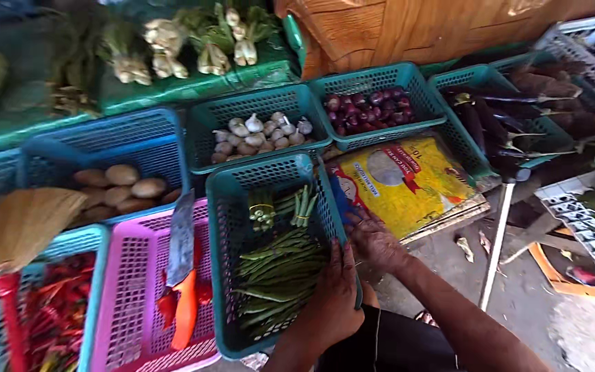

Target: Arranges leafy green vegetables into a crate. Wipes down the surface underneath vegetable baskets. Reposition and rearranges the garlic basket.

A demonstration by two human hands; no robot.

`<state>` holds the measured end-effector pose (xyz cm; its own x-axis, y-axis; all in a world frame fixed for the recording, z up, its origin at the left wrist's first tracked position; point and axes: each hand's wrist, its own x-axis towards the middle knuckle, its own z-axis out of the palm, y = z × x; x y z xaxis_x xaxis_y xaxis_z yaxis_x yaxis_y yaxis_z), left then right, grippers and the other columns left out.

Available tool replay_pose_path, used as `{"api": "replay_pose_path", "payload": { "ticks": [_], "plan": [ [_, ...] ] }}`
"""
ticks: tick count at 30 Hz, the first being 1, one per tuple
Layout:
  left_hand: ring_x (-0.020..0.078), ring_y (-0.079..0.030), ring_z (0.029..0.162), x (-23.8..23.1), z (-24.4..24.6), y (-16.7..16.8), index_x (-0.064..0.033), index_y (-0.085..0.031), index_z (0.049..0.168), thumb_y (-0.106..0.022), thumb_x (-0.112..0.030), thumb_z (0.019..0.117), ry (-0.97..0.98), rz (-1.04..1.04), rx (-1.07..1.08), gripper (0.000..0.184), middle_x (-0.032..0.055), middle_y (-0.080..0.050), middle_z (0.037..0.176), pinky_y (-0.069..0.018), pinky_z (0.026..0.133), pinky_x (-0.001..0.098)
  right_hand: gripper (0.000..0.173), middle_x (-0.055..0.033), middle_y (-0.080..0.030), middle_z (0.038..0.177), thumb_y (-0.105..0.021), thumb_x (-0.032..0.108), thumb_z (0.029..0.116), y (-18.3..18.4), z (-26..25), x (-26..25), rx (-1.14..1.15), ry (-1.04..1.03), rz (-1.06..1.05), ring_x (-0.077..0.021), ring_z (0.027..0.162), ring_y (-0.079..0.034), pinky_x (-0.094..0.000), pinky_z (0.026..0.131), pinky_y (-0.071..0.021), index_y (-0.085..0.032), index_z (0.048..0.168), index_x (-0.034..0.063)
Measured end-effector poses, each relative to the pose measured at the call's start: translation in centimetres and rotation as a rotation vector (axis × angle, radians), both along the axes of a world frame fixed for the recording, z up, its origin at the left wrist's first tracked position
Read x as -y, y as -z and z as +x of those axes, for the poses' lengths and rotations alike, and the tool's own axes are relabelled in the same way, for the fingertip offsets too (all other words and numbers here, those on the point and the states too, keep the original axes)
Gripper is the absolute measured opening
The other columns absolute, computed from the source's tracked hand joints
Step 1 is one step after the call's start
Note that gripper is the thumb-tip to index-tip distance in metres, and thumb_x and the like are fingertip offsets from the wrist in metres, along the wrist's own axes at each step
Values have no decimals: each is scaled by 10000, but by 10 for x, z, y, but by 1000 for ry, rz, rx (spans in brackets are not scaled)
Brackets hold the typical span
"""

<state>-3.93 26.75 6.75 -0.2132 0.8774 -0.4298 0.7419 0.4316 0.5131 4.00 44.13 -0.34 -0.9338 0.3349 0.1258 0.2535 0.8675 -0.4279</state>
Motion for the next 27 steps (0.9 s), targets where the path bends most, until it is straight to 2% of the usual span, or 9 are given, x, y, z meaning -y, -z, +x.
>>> {"api": "replay_pose_path", "payload": {
  "ticks": [3,9,13,15,18,21,22,25,27],
  "plan": [
    [392,-182,1565,1,-1,0,27,71,1621,-842,-232,744,-4,43,25,1292,293,73,1688,-310,1211,472,399,-199,-500,1540,-529,110,994,8,22,-54,39,311,109,-440,1456,-417,-689,1159,-314,-641,1374,72],
    [386,-98,1583,3,-1,-2,12,83,1624,-831,-380,820,-5,46,61,1279,294,101,1684,-240,1247,460,485,-252,-330,1631,-434,205,1063,-1,68,-104,206,713,51,-460,1517,-288,-669,1208,-220,-475,1520,46],
    [415,-214,1552,19,-9,-3,-4,-163,1634,-759,-571,853,39,241,21,1134,289,-90,1687,-272,1226,526,479,-249,-326,1635,-423,209,1071,5,70,-102,189,755,80,-459,1519,-287,-663,1205,-229,-474,1521,52],
    [405,-363,1494,32,-29,-10,-62,-431,1559,-719,-513,909,-63,405,-121,842,222,-347,1632,-359,1169,590,482,-250,-319,1637,-420,216,1074,5,70,-101,199,746,81,-455,1520,-287,-654,1206,-235,-469,1526,54],
    [427,-486,1406,51,-91,-18,-50,-575,1452,-638,-350,993,-260,446,-455,552,229,-499,1526,-424,1116,613,481,-232,-323,1641,-418,222,1075,6,70,-102,196,749,86,-437,1522,-295,-648,1206,-236,-470,1532,78],
    [496,-450,1391,67,-141,-28,35,-460,1502,-657,-188,1004,-502,161,-483,580,293,-426,1541,-396,1103,658,488,-210,-316,1651,-417,238,1076,7,70,-103,216,770,81,-423,1531,-282,-638,1213,-230,-462,1542,100],
    [500,-445,1379,69,-147,-27,30,-499,1472,-677,-171,987,-561,121,-494,554,284,-439,1522,-405,1092,656,487,-212,-320,1649,-416,243,1077,9,71,-103,215,773,83,-424,1527,-289,-642,1208,-236,-466,1539,100],
    [537,-438,1335,70,-147,-23,-9,-574,1428,-734,-132,935,-690,200,-548,533,319,-442,1469,-439,1041,655,493,-221,-303,1654,-408,246,1079,10,71,-106,212,758,75,-436,1530,-276,-657,1201,-238,-454,1546,95],
    [535,-472,1303,73,-145,-14,6,-516,1469,-704,-79,936,-748,222,-515,572,333,-446,1445,-448,1036,644,491,-216,-294,1659,-405,257,1086,9,71,-105,210,754,63,-435,1536,-259,-653,1202,-235,-452,1549,100]
  ]
}}
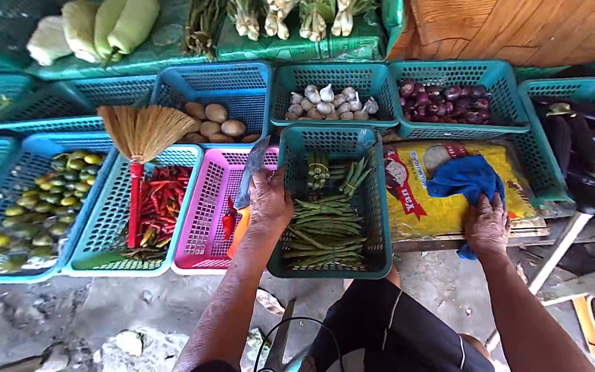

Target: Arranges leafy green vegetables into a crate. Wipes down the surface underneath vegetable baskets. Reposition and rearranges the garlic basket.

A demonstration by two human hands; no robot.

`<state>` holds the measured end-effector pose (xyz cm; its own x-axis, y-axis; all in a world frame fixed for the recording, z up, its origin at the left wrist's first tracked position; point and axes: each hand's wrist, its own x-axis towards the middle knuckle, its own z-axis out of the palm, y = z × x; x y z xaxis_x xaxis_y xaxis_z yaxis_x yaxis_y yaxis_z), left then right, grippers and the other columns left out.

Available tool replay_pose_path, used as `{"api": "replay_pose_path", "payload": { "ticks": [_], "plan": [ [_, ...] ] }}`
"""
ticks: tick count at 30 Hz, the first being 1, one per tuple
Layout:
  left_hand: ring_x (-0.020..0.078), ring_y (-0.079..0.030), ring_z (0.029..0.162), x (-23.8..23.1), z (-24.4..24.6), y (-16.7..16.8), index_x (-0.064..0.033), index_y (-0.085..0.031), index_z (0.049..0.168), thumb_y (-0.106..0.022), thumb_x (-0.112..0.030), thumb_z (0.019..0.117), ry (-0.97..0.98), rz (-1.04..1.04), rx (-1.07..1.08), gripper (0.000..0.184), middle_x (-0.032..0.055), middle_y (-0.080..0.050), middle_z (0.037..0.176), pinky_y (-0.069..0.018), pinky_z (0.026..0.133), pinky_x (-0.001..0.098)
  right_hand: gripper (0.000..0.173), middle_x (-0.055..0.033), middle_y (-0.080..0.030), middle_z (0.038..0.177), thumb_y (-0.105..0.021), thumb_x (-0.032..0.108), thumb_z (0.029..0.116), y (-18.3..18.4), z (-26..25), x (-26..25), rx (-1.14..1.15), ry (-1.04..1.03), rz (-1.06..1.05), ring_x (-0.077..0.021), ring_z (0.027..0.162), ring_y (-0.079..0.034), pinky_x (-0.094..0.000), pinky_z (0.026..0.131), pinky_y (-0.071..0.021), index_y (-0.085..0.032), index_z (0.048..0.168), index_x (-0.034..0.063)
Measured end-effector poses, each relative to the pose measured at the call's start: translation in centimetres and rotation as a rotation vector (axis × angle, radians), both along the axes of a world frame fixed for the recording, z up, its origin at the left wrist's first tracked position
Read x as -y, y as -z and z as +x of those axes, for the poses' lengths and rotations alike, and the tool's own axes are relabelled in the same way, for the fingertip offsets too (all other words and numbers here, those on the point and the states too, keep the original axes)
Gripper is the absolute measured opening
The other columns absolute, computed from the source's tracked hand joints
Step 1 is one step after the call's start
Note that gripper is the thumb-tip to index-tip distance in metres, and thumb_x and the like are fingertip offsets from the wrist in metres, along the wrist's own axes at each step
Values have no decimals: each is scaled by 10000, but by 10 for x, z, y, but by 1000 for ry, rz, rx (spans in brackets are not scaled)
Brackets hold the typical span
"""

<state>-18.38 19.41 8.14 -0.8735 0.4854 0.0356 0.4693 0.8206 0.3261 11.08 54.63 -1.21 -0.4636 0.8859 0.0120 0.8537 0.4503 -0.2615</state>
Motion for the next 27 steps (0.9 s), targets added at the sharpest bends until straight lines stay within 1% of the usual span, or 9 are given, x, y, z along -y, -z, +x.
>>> {"api": "replay_pose_path", "payload": {
  "ticks": [2,3,4,8,14,17,20,23,27],
  "plan": [
    [544,-515,1283,3,1,5,5,-279,1596,-656,-78,969,-3,-111,119,736,361,-452,1446,-467,1018,664,492,-210,-289,1663,-409,257,1087,-1,0,1,4,7,-5,-428,1539,-256,-651,1201,-237,-447,1553,105],
    [540,-544,1257,3,2,4,2,-198,1619,-649,-74,974,2,-165,156,791,359,-473,1431,-481,999,662,493,-209,-283,1665,-410,255,1087,-1,0,1,8,11,-7,-427,1539,-256,-651,1200,-237,-443,1556,107],
    [531,-572,1231,3,2,2,4,-178,1623,-643,-66,977,10,-198,172,799,353,-499,1413,-493,985,659,492,-206,-282,1667,-411,254,1086,-1,0,1,12,16,-9,-422,1539,-259,-649,1200,-240,-443,1556,112],
    [499,-639,1132,8,5,-8,-29,-239,1623,-644,-82,978,42,-261,147,763,312,-557,1371,-530,906,658,495,-193,-287,1668,-405,261,1089,-1,0,1,18,20,-9,-419,1541,-258,-647,1201,-240,-438,1559,110],
    [475,-662,1099,27,9,-5,-62,-199,1641,-578,-128,1028,111,-234,200,724,300,-527,1424,-541,916,621,487,-185,-282,1673,-404,275,1092,0,1,0,9,30,-11,-414,1546,-248,-646,1206,-232,-450,1555,129],
    [470,-654,1137,33,14,-4,-65,-189,1643,-571,-141,1033,112,-238,225,724,287,-499,1475,-533,941,620,492,-192,-275,1674,-412,271,1089,0,1,1,1,31,-9,-417,1549,-237,-650,1205,-228,-445,1558,126],
    [477,-627,1190,38,18,-3,-69,-196,1643,-557,-141,1041,110,-230,228,706,295,-510,1461,-514,979,618,489,-193,-280,1671,-411,266,1091,-2,0,3,3,30,-13,-418,1547,-240,-647,1206,-225,-447,1554,113],
    [476,-628,1190,38,21,-6,-67,-181,1646,-549,-144,1045,118,-261,222,708,296,-517,1450,-513,975,619,490,-189,-284,1671,-413,275,1090,-1,1,2,15,32,-11,-416,1547,-243,-636,1211,-227,-447,1556,127],
    [472,-604,1239,38,22,-5,-56,-210,1638,-556,-137,1042,105,-242,219,694,299,-511,1464,-492,1006,618,485,-177,-292,1671,-410,275,1088,1,1,1,14,40,-13,-410,1544,-256,-631,1212,-225,-457,1552,144]
  ]
}}
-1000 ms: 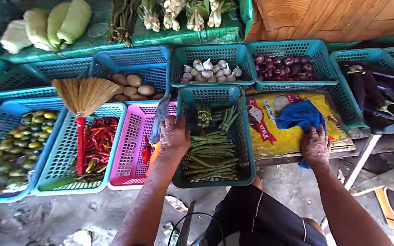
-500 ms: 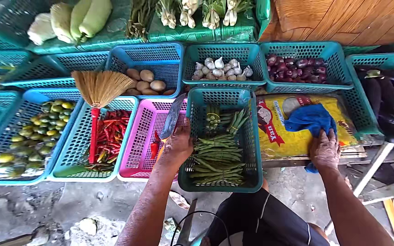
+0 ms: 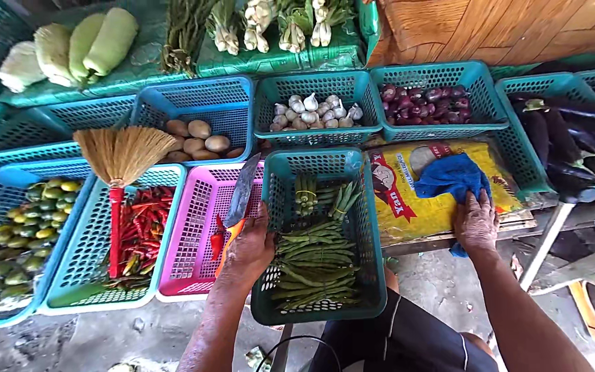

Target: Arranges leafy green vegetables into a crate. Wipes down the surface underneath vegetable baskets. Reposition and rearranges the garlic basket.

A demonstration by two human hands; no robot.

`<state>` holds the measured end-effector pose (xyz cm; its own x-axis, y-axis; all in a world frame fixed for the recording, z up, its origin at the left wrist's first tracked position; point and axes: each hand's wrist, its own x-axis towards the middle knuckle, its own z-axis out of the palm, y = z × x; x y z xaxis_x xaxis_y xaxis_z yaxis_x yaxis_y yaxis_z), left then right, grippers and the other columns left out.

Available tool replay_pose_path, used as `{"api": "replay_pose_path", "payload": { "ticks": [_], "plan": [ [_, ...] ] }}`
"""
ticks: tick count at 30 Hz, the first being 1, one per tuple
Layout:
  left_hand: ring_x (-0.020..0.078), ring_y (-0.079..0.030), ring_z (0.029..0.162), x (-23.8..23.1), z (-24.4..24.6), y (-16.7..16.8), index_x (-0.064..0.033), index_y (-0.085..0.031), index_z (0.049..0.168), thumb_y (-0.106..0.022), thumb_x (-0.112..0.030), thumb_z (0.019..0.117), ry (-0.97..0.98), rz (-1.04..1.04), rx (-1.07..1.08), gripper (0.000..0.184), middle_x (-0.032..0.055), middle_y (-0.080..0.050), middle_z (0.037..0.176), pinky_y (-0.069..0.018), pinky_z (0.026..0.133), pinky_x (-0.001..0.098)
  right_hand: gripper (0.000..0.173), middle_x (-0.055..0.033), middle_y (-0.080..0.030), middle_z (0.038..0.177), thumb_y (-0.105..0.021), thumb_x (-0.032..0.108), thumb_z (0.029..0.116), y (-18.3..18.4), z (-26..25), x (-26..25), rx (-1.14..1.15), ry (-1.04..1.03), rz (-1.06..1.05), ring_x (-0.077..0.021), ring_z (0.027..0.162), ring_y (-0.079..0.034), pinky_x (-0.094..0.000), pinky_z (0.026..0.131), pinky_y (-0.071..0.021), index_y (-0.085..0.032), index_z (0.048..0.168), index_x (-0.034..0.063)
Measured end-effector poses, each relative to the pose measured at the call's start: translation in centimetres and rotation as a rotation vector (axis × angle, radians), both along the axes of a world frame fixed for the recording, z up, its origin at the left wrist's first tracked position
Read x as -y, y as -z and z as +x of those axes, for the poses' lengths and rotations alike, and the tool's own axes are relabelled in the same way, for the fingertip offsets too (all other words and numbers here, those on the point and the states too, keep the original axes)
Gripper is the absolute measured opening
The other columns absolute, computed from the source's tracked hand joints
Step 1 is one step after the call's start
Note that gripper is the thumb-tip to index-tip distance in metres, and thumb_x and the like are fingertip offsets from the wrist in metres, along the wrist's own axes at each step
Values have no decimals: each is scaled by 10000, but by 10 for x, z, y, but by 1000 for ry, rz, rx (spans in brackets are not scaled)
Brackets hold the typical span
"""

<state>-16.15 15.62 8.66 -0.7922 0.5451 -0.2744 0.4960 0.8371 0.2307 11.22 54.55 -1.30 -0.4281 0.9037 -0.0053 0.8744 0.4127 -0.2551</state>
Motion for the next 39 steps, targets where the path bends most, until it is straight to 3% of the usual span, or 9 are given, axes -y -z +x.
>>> {"api": "replay_pose_path", "payload": {
  "ticks": [5,8,11,16,22,27,30,34,39],
  "plan": [
    [489,-600,1226,5,-3,3,-68,-272,1626,-632,-268,1022,-23,85,6,731,310,-509,1453,-485,1006,641,495,-184,-294,1668,-418,284,1080,1,1,-1,-12,-12,8,-414,1542,-256,-643,1211,-221,-458,1550,137],
    [486,-623,1124,4,-11,4,-32,-465,1531,-649,-406,1004,4,187,-105,672,334,-514,1383,-517,931,639,488,-179,-295,1669,-415,284,1081,1,1,-2,-9,-4,11,-407,1543,-259,-642,1208,-227,-467,1546,146],
    [461,-620,1123,-15,-29,-7,20,-609,1383,-638,-340,1017,85,322,-248,514,312,-563,1310,-521,926,619,490,-176,-294,1670,-407,283,1082,2,1,-2,-6,-4,11,-412,1543,-257,-642,1210,-222,-462,1548,141],
    [486,-517,1322,-93,-82,-28,25,-586,1391,-582,-153,1041,185,329,-320,393,288,-579,1376,-408,1076,652,489,-178,-298,1668,-414,284,1085,0,0,-2,-10,-3,11,-414,1544,-251,-643,1213,-215,-458,1552,145],
    [513,-438,1385,-172,-143,-14,-75,-618,1390,-674,-110,941,10,93,-99,454,265,-505,1476,-419,1006,744,485,-155,-302,1671,-427,283,1081,-1,0,0,-4,13,15,-403,1545,-255,-636,1212,-222,-467,1549,162],
    [524,-400,1406,-180,-179,7,-122,-620,1401,-724,-239,941,-59,41,-40,486,249,-539,1456,-388,1009,766,479,-140,-314,1669,-425,290,1076,1,0,-1,-9,23,33,-392,1544,-268,-643,1207,-223,-486,1538,181],
    [495,-524,1324,-178,-184,7,-114,-652,1370,-702,-380,979,-32,56,-61,475,251,-619,1364,-398,1053,718,471,-136,-315,1669,-419,287,1081,0,-1,-1,-8,22,29,-391,1546,-263,-640,1208,-220,-494,1533,182],
    [472,-571,1280,-172,-176,0,-133,-709,1297,-687,-395,988,-23,75,-87,406,231,-657,1316,-420,1042,702,473,-135,-316,1670,-410,300,1084,-1,-1,0,-3,25,16,-382,1550,-254,-641,1215,-199,-496,1533,183],
    [490,-597,1223,-167,-167,-4,-61,-733,1162,-734,-345,962,-83,129,-115,347,261,-681,1223,-446,992,706,480,-137,-306,1673,-407,306,1085,0,0,-1,0,26,13,-384,1551,-250,-626,1223,-194,-486,1540,178]
  ]
}}
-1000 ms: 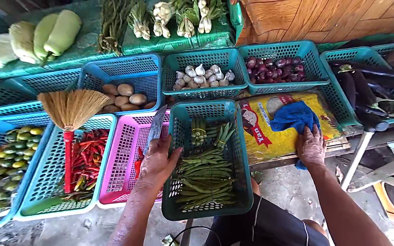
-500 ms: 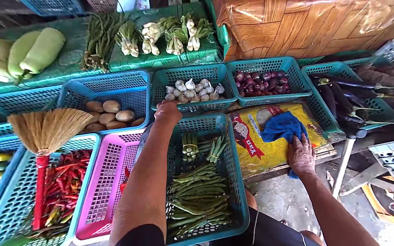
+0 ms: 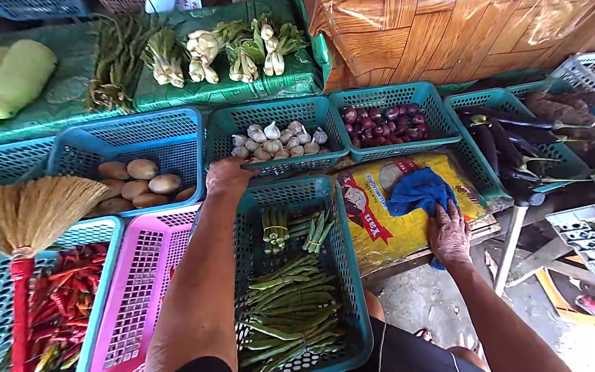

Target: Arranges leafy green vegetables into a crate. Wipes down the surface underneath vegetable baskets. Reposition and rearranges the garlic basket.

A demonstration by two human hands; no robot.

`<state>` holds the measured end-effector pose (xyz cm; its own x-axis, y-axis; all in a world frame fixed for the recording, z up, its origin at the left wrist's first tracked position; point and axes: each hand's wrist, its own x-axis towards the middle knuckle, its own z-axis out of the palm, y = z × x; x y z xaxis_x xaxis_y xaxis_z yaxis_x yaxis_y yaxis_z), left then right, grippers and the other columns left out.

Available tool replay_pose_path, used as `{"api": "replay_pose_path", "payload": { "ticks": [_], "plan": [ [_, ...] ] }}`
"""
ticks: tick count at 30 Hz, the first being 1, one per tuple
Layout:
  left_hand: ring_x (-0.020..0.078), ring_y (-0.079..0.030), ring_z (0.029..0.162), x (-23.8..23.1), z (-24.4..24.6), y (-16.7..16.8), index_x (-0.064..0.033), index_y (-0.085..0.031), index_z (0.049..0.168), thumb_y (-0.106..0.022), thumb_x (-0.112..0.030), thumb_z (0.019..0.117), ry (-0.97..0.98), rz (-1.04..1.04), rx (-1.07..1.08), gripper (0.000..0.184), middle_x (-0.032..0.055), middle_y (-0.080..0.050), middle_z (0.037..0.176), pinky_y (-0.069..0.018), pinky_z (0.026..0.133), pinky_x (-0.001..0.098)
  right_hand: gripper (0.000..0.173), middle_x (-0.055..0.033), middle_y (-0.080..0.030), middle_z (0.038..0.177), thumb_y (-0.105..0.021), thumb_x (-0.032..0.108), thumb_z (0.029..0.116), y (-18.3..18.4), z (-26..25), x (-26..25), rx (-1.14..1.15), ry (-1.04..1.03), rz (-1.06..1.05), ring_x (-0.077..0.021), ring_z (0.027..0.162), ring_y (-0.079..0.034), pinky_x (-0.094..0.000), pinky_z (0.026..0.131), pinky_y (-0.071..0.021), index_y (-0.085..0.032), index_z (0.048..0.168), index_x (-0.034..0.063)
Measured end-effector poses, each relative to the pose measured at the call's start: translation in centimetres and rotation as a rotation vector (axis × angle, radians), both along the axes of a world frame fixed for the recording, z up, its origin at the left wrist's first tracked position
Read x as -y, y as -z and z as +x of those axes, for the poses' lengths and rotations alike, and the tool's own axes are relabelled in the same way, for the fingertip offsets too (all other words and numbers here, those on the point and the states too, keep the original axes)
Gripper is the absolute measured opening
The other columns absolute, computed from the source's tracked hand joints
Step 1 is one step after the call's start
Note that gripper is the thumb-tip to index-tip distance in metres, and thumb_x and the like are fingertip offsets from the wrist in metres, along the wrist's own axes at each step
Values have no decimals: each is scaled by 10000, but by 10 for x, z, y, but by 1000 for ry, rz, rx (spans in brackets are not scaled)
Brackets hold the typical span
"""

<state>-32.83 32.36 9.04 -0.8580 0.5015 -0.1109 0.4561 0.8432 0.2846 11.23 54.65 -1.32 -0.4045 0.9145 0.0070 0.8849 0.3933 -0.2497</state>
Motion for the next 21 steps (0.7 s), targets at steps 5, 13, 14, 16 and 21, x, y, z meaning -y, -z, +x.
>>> {"api": "replay_pose_path", "payload": {
  "ticks": [5,13,14,16,21],
  "plan": [
    [495,-597,1214,0,-8,-1,-76,-731,1188,-756,-387,937,11,-93,40,400,265,-674,1231,-433,984,732,476,-126,-306,1675,-415,314,1080,1,-1,-1,11,7,7,-374,1553,-250,-622,1223,-197,-495,1535,197],
    [512,-581,1232,-5,-3,-6,-88,-723,1216,-758,-378,938,-19,-155,45,403,278,-658,1261,-422,980,746,482,-114,-321,1671,-402,327,1073,7,2,-3,-14,-3,14,-358,1553,-259,-610,1225,-205,-504,1529,208],
    [508,-584,1230,-4,-4,-4,-94,-725,1218,-758,-381,937,-25,-143,34,403,270,-662,1260,-424,979,745,483,-114,-322,1670,-401,330,1073,8,1,-3,-13,-4,14,-358,1552,-261,-609,1224,-207,-505,1529,208],
    [505,-582,1233,-4,-2,-1,-92,-726,1216,-765,-364,934,-53,-102,23,393,271,-660,1263,-422,984,741,483,-114,-324,1669,-401,332,1073,8,2,-4,-15,-6,15,-362,1552,-259,-611,1223,-207,-506,1528,209],
    [504,-555,1266,-1,0,-5,-98,-715,1241,-773,-291,934,-73,-52,51,367,265,-625,1327,-413,1009,730,486,-140,-305,1673,-425,325,1075,7,4,-6,-43,-36,0,-385,1551,-250,-634,1216,-200,-494,1535,183]
  ]
}}
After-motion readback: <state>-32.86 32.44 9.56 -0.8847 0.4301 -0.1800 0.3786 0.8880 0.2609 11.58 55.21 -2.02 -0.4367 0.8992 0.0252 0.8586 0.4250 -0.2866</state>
